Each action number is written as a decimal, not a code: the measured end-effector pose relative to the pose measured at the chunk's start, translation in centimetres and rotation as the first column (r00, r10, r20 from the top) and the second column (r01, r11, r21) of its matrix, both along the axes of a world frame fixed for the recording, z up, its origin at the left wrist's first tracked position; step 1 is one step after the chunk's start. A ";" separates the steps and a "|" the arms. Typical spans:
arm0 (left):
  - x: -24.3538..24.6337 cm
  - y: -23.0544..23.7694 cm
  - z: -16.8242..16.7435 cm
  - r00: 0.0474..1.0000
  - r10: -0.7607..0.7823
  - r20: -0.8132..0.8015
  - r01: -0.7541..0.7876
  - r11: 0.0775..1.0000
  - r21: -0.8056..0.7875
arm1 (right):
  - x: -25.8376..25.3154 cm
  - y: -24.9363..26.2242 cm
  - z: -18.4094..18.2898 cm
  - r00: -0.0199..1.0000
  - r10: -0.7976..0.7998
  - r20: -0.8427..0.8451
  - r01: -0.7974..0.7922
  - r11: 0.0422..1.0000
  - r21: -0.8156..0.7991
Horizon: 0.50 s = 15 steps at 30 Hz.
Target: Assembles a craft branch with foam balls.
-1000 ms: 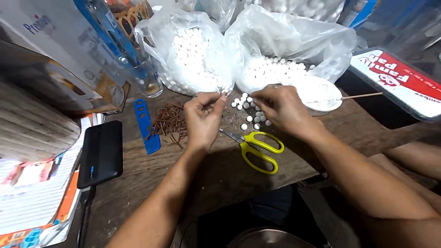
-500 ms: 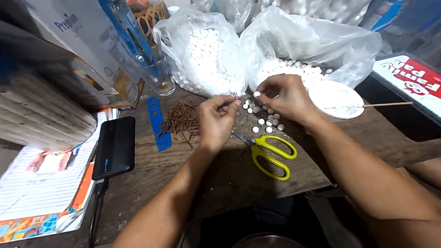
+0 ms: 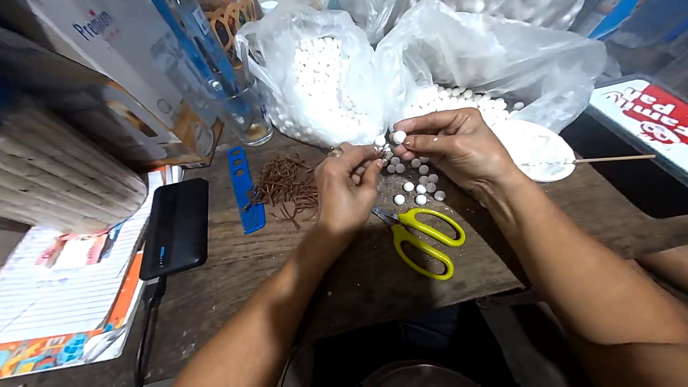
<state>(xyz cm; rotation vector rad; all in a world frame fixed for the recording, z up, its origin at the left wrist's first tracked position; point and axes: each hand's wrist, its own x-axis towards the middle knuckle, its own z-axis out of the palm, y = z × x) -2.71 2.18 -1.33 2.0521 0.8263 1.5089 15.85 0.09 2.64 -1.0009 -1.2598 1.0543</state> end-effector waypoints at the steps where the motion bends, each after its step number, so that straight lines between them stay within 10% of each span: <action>1: 0.0 -0.1 0.0 1.000 0.001 -0.002 -0.001 1.000 0.009 | 0.1 0.0 -0.1 1.000 -0.004 0.019 0.004 1.000 0.009; 15: 0.0 -0.1 0.1 1.000 0.015 -0.026 -0.014 0.999 0.038 | 0.0 0.2 -0.7 0.994 -0.069 0.089 0.062 0.996 0.071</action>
